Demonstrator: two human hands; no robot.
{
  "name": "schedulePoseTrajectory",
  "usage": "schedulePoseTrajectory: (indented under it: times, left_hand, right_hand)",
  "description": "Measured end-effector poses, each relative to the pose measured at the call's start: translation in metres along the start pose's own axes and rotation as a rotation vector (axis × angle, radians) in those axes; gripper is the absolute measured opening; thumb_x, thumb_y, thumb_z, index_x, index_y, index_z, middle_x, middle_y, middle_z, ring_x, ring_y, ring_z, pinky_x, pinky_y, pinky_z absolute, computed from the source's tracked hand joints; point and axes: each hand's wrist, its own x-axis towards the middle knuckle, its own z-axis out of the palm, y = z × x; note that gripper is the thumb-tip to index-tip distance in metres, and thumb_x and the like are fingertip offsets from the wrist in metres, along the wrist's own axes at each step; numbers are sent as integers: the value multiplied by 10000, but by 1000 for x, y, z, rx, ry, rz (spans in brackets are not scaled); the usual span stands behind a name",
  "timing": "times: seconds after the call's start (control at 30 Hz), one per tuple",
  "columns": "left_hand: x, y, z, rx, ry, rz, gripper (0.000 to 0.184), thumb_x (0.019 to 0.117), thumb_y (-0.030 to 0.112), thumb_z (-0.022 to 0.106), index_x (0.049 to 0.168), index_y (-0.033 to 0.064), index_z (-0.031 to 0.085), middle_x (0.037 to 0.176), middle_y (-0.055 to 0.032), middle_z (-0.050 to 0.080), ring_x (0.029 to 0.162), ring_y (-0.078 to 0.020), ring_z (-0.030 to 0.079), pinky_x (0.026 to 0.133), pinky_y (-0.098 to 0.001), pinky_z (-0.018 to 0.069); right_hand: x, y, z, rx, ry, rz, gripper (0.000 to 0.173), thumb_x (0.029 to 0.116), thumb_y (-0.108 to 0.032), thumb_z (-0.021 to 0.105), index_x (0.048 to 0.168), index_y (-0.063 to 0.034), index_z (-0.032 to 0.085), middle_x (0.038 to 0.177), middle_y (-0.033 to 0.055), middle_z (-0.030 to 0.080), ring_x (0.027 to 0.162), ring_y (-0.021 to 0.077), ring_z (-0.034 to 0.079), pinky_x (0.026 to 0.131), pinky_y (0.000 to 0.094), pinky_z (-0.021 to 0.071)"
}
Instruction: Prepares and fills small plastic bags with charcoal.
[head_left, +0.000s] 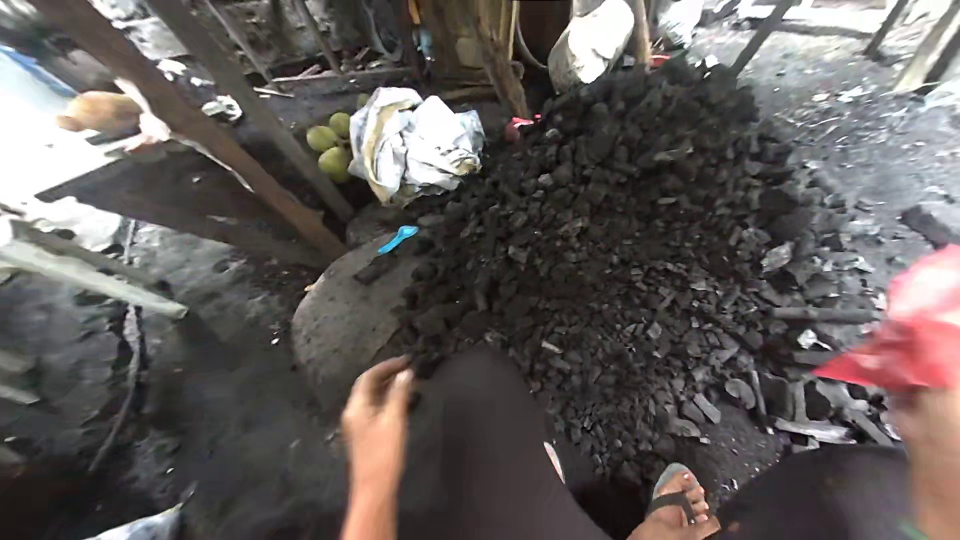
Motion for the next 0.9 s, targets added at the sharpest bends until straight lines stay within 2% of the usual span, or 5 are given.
schedulePoseTrajectory:
  times: [0.2, 0.3, 0.43, 0.67, 0.9]
  left_hand:
    - [-51, 100, 178, -427, -805, -141, 690, 969, 263, 675, 1539, 20, 370, 1455, -196, 534, 1261, -273, 591, 1038, -447, 513]
    - [-72, 94, 211, -345, -765, -187, 705, 939, 273, 732, 1518, 17, 421, 1325, -207, 624, 1180, -261, 639, 1018, -445, 525]
    - [-56, 76, 205, -255, -549, -178, 255, 1023, 121, 608, 1247, 4, 643, 1064, -154, 706, 925, -222, 690, 844, -426, 566]
    - [-18, 86, 141, -509, -833, -192, 214, 1003, 44, 580, 1209, 16, 632, 957, -74, 703, 794, -123, 675, 741, -297, 587]
    - [12, 49, 115, -594, -830, -249, 266, 954, 56, 585, 1214, 76, 635, 976, -56, 724, 804, -112, 694, 744, -287, 602]
  right_hand:
    - [-59, 46, 115, -293, -345, -112, 203, 1019, -102, 584, 1066, 66, 689, 912, 152, 707, 808, 215, 689, 781, 458, 591]
    - [-88, 67, 136, -343, -502, -167, 221, 995, -132, 622, 1086, 42, 724, 1014, 167, 732, 916, 245, 718, 867, 466, 586]
    - [-87, 83, 132, -215, -492, 12, 227, 1023, -132, 572, 1132, -5, 725, 1079, 118, 703, 851, 173, 697, 771, 369, 606]
    - [-54, 121, 129, -218, -734, 436, 543, 1076, -405, 467, 1415, 10, 553, 1386, 206, 607, 1287, 301, 580, 1095, 509, 449]
    - [-72, 116, 136, 158, -840, 746, 467, 1098, -394, 276, 1113, -65, 607, 878, 9, 732, 815, 91, 706, 763, 282, 591]
